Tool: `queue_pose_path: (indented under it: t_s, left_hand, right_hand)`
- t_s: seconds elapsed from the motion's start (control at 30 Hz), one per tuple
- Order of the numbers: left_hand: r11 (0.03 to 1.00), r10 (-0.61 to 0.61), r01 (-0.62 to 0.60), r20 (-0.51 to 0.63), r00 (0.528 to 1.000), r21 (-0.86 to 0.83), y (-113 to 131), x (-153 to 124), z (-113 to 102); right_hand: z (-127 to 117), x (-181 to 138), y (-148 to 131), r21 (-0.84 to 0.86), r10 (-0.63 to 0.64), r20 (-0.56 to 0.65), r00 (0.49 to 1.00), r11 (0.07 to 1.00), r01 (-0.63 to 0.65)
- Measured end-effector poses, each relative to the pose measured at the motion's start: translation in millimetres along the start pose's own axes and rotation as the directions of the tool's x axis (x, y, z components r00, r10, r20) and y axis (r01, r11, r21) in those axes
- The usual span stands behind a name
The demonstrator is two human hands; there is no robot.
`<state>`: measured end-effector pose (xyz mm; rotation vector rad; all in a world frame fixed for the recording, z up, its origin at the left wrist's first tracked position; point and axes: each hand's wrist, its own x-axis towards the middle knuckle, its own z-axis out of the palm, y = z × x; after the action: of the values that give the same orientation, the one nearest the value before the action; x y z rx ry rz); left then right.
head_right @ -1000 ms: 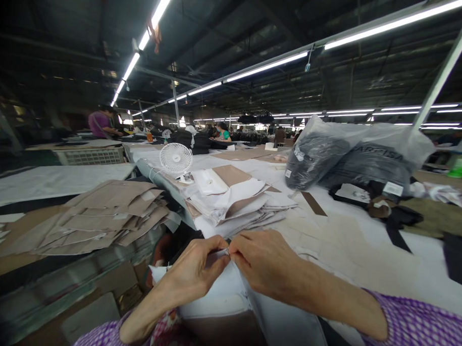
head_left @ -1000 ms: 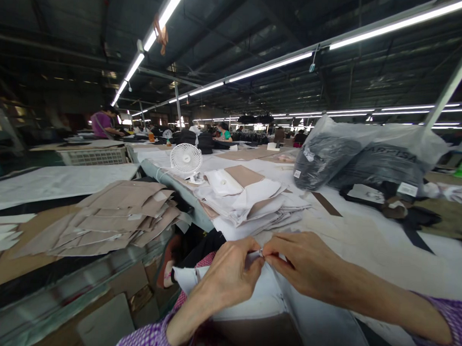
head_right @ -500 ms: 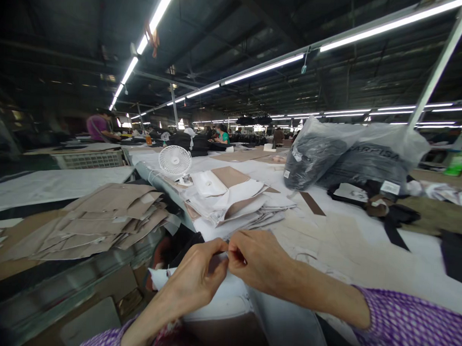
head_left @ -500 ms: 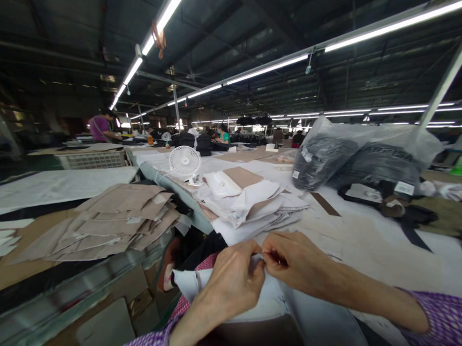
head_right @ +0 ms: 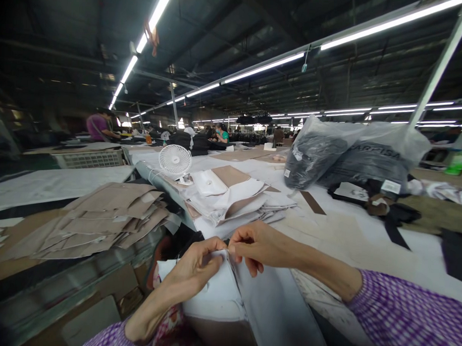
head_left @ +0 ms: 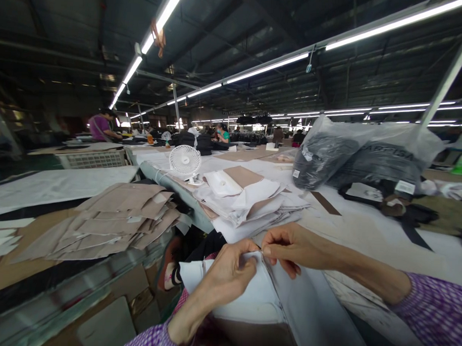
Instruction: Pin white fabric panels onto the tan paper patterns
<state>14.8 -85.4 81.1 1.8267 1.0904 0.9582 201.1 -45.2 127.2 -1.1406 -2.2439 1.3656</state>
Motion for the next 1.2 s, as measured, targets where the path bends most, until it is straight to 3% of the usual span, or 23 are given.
queue_pose_path:
  t_s: [0.07, 0.17, 0.3, 0.4, 0.5, 0.57, 0.63, 0.8, 0.9, 1.03, 1.1, 1.2]
  left_hand:
    - [0.999, 0.046, -0.046, 0.029, 0.999, -0.006, 0.3, -1.2, -2.7]
    - [0.996, 0.091, -0.091, 0.019, 0.996, 0.003, -0.1, -1.1, -1.1]
    - [0.999, 0.050, -0.050, -0.003, 0.999, -0.004, -5.2, 1.0, 4.2]
    - [0.996, 0.071, -0.070, 0.016, 0.997, -0.053, -8.9, 1.4, 3.1]
    - [0.989, 0.090, -0.085, 0.037, 0.995, -0.123, -10.1, 1.2, 0.3]
    - [0.991, 0.036, -0.033, 0.023, 0.999, -0.132, -9.5, 1.1, -0.2]
    - [0.989, -0.017, 0.018, 0.011, 1.000, -0.145, -8.2, 0.7, 0.4]
    - [0.950, -0.107, 0.110, 0.029, 0.994, -0.291, -6.1, -2.2, -0.8]
    - [0.941, -0.126, 0.119, -0.004, 0.992, -0.316, -6.4, -2.7, -3.5]
    - [0.945, -0.099, 0.083, -0.034, 0.995, -0.315, -7.6, -1.7, -3.5]
    - [0.949, -0.095, 0.078, -0.042, 0.995, -0.305, -8.1, -1.6, -2.7]
    - [0.956, -0.083, 0.069, -0.037, 0.996, -0.287, -8.1, -2.0, -3.2]
  right_hand:
    - [1.0, -1.0, -2.6, -0.010, 0.005, 0.001, 1.000, 1.000, -0.005]
    - [5.4, -3.5, -8.5, -0.182, -0.010, -0.079, 0.997, 0.983, -0.004]
    - [9.8, -6.5, -12.9, -0.308, -0.048, -0.133, 0.990, 0.952, 0.005]
    - [8.4, -6.0, -11.6, -0.234, -0.028, -0.106, 0.994, 0.972, 0.002]
    - [2.0, -4.0, -11.4, -0.039, 0.032, 0.035, 0.999, 0.999, -0.030]
    - [-5.5, -3.7, -13.8, 0.080, 0.071, 0.132, 0.989, 0.993, -0.082]
    - [-14.5, -5.6, -17.5, 0.084, 0.088, 0.120, 0.989, 0.992, -0.098]
    - [-24.8, -16.1, -22.5, -0.162, 0.029, -0.141, 0.990, 0.985, -0.052]
    - [-8.5, -20.9, -19.5, -0.348, -0.081, -0.092, 0.993, 0.936, 0.044]
    - [21.2, -21.1, -10.6, -0.633, -0.298, -0.047, 0.953, 0.747, 0.202]
    - [28.4, -19.6, -6.4, -0.680, -0.327, -0.062, 0.943, 0.706, 0.200]
    - [28.8, -17.5, -2.5, -0.671, -0.322, -0.069, 0.944, 0.715, 0.195]
